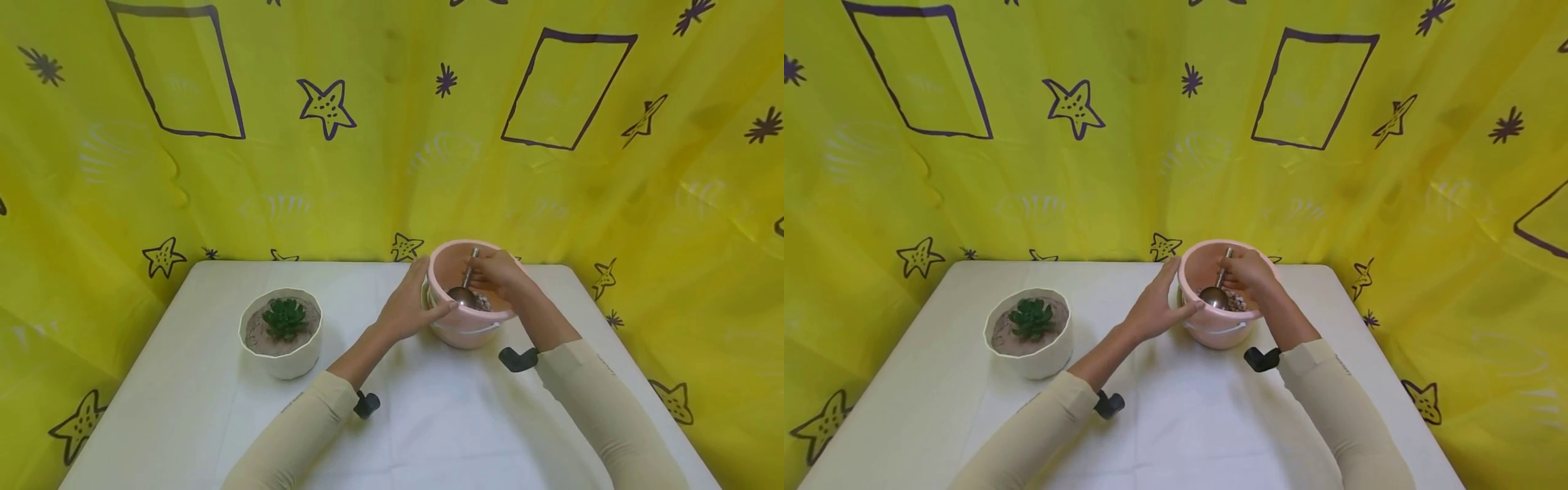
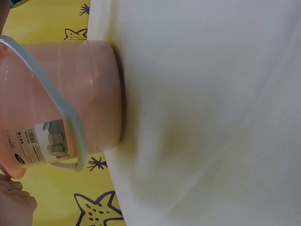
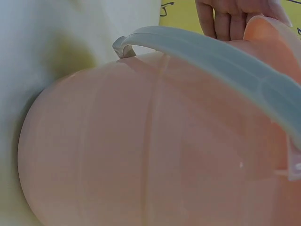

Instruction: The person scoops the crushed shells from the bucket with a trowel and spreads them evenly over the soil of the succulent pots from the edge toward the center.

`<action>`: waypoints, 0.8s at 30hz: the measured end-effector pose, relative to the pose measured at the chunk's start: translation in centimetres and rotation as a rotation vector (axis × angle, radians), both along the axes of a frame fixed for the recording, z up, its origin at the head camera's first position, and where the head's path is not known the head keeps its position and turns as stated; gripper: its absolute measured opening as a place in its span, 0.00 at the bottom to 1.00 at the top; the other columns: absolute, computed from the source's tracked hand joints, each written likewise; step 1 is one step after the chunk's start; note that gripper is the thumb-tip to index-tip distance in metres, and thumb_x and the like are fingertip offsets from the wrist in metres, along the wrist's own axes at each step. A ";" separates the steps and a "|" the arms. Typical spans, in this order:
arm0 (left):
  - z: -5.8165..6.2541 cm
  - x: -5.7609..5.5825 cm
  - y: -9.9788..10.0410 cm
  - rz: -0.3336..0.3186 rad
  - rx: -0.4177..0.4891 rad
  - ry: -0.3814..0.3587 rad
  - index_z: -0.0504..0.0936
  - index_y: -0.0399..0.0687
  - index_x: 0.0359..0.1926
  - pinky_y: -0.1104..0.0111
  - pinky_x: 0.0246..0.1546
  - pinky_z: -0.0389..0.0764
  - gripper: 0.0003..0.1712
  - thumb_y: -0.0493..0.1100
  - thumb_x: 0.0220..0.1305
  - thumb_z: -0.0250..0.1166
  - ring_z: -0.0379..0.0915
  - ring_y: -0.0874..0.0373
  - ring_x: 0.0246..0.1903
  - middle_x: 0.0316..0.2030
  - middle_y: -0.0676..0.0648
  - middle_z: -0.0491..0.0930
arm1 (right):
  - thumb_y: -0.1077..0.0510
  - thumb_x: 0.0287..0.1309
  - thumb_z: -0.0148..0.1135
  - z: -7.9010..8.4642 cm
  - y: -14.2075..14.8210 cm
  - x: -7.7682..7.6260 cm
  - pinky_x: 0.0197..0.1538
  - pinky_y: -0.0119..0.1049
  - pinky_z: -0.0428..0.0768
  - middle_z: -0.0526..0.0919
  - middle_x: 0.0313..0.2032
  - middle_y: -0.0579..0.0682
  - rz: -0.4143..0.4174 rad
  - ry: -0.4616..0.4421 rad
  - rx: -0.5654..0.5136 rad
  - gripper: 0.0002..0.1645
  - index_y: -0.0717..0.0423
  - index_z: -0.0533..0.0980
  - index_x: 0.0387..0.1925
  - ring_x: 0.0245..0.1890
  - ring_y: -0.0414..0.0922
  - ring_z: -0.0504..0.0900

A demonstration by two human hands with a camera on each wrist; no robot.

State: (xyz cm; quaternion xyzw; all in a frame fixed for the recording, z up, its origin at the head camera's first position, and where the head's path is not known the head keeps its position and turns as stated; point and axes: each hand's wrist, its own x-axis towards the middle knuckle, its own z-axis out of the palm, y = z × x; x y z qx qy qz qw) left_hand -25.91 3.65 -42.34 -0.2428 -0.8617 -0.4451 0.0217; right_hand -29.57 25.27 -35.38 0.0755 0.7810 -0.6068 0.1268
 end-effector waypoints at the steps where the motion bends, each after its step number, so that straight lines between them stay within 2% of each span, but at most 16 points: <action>1: 0.1 -0.1 0.0 -0.006 -0.006 0.004 0.44 0.47 0.85 0.49 0.76 0.56 0.64 0.67 0.63 0.69 0.40 0.52 0.82 0.84 0.46 0.45 | 0.62 0.79 0.53 0.1 0.0 0.0 0.48 0.37 0.87 0.88 0.40 0.60 0.004 0.007 0.013 0.24 0.79 0.69 0.65 0.35 0.42 0.89; 5: 0.2 -0.4 -0.1 -0.019 -0.025 0.017 0.44 0.44 0.85 0.50 0.77 0.55 0.64 0.67 0.63 0.68 0.38 0.50 0.82 0.84 0.44 0.45 | 0.59 0.81 0.51 0.8 -0.1 0.3 0.50 0.40 0.87 0.86 0.48 0.68 0.053 0.040 0.047 0.27 0.79 0.67 0.67 0.37 0.43 0.90; 9: 0.2 -0.6 -0.1 -0.030 -0.041 0.019 0.43 0.44 0.85 0.51 0.77 0.54 0.65 0.68 0.64 0.67 0.38 0.49 0.82 0.84 0.44 0.43 | 0.60 0.81 0.49 1.5 0.1 0.5 0.47 0.38 0.88 0.88 0.45 0.66 0.098 0.079 0.075 0.28 0.81 0.66 0.68 0.35 0.42 0.90; 12: 0.2 -0.7 0.0 -0.036 -0.043 0.021 0.42 0.44 0.85 0.51 0.77 0.55 0.65 0.68 0.63 0.66 0.38 0.50 0.82 0.84 0.45 0.43 | 0.62 0.80 0.49 2.0 0.2 0.8 0.46 0.38 0.88 0.88 0.43 0.66 0.104 0.134 0.101 0.25 0.83 0.69 0.64 0.34 0.42 0.90; 18: 0.0 -0.7 0.1 -0.047 -0.023 0.022 0.43 0.45 0.85 0.49 0.76 0.56 0.65 0.68 0.62 0.67 0.38 0.51 0.82 0.84 0.46 0.44 | 0.61 0.79 0.54 3.1 0.8 1.1 0.44 0.39 0.88 0.84 0.49 0.75 0.032 0.282 0.167 0.23 0.83 0.72 0.57 0.34 0.45 0.91; 24: -0.2 -0.7 0.1 -0.053 -0.027 0.044 0.43 0.44 0.85 0.48 0.76 0.57 0.65 0.67 0.62 0.68 0.40 0.51 0.82 0.84 0.46 0.45 | 0.60 0.79 0.55 3.4 1.2 0.9 0.44 0.36 0.87 0.83 0.50 0.77 -0.089 0.446 0.226 0.22 0.81 0.75 0.55 0.35 0.40 0.89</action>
